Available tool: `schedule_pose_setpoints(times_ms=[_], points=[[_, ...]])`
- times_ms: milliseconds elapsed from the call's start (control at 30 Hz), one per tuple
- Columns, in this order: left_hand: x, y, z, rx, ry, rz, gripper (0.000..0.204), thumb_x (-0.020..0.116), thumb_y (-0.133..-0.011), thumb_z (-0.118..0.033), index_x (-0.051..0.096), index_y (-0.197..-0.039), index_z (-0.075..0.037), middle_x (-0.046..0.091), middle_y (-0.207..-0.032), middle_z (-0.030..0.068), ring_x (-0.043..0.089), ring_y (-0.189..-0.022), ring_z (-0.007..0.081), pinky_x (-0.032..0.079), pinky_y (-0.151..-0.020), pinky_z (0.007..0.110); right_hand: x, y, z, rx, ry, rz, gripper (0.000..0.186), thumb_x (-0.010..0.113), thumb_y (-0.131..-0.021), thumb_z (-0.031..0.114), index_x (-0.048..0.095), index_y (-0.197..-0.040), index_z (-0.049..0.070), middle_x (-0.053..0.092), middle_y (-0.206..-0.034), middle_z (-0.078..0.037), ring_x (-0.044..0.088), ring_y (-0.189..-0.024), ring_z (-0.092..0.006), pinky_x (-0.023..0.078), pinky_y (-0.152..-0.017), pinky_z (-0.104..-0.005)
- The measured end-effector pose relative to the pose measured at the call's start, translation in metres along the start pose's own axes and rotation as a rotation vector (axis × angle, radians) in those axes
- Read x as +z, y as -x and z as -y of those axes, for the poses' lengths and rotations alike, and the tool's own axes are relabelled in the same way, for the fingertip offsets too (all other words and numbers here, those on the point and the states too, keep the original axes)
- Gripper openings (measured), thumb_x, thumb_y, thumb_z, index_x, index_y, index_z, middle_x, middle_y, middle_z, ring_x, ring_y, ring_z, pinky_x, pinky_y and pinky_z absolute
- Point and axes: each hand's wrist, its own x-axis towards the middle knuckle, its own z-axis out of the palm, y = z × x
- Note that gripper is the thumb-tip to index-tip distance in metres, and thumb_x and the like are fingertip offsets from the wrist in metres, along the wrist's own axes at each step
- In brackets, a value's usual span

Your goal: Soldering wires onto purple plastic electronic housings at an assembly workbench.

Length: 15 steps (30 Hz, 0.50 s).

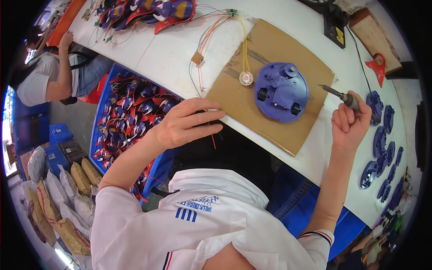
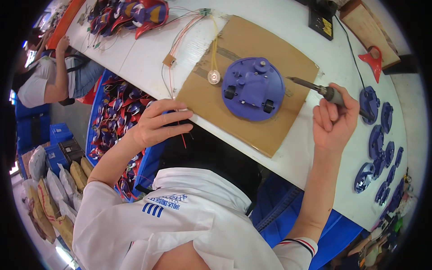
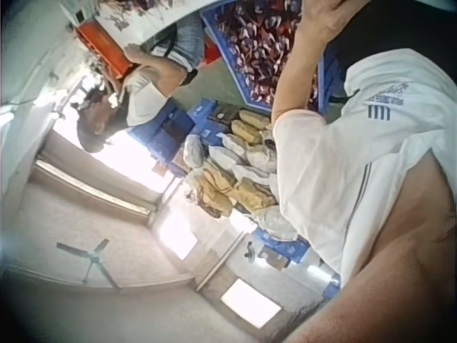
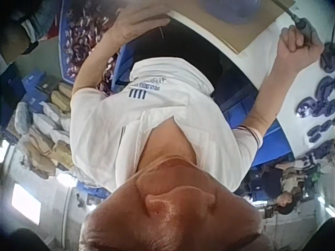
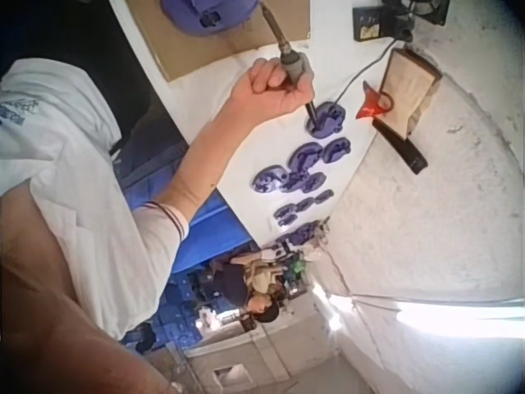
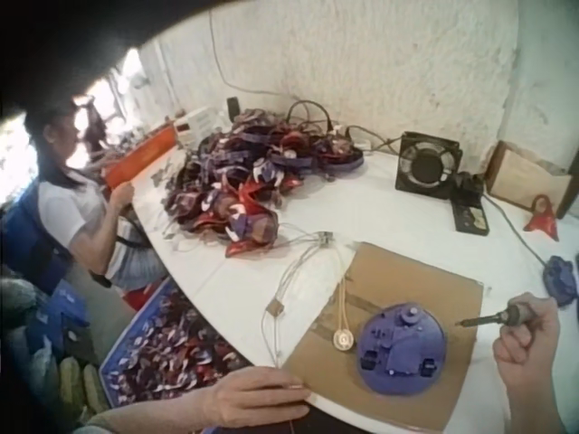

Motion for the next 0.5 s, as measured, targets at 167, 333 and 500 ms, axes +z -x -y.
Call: schedule_pose_setpoints(times_ms=[167, 333, 500], points=[[0.015, -0.021, -0.018, -0.115, 0.129, -0.168, 0.018, 0.069, -0.068, -0.001, 0.067, -0.086, -0.004, 0.064, -0.084, 0.0066, 0.059, -0.073, 0.0202, 0.048, -0.062, 0.026, 0.03, 0.009, -0.008, 0.042, 0.069, -0.014, 0.028, 0.042, -0.089, 0.017, 0.059, -0.097, -0.004, 0.032, -0.046, 0.004, 0.019, -0.034, -0.0035, 0.015, -0.034, -0.0176], [0.027, -0.075, -0.043, -0.717, 0.398, -0.369, 0.018, 0.069, -0.064, 0.005, 0.067, -0.08, -0.003, 0.061, -0.071, 0.003, 0.053, -0.061, 0.0192, 0.043, -0.052, 0.023, 0.028, 0.023, -0.03, -0.043, 0.185, -0.061, 0.026, 0.042, -0.089, 0.017, 0.058, -0.092, -0.003, 0.033, -0.046, 0.003, 0.019, -0.035, -0.0039, 0.016, -0.034, -0.0174], [0.046, -0.087, -0.051, -0.809, 0.339, -0.43, 0.017, 0.07, -0.059, 0.004, 0.065, -0.073, -0.005, 0.056, -0.063, -0.0007, 0.049, -0.061, 0.0173, 0.041, -0.058, 0.024, 0.022, 0.029, -0.037, -0.127, 0.334, 0.054, 0.025, 0.042, -0.089, 0.016, 0.058, -0.09, -0.004, 0.035, -0.046, 0.002, 0.02, -0.035, -0.0043, 0.018, -0.034, -0.0174]])
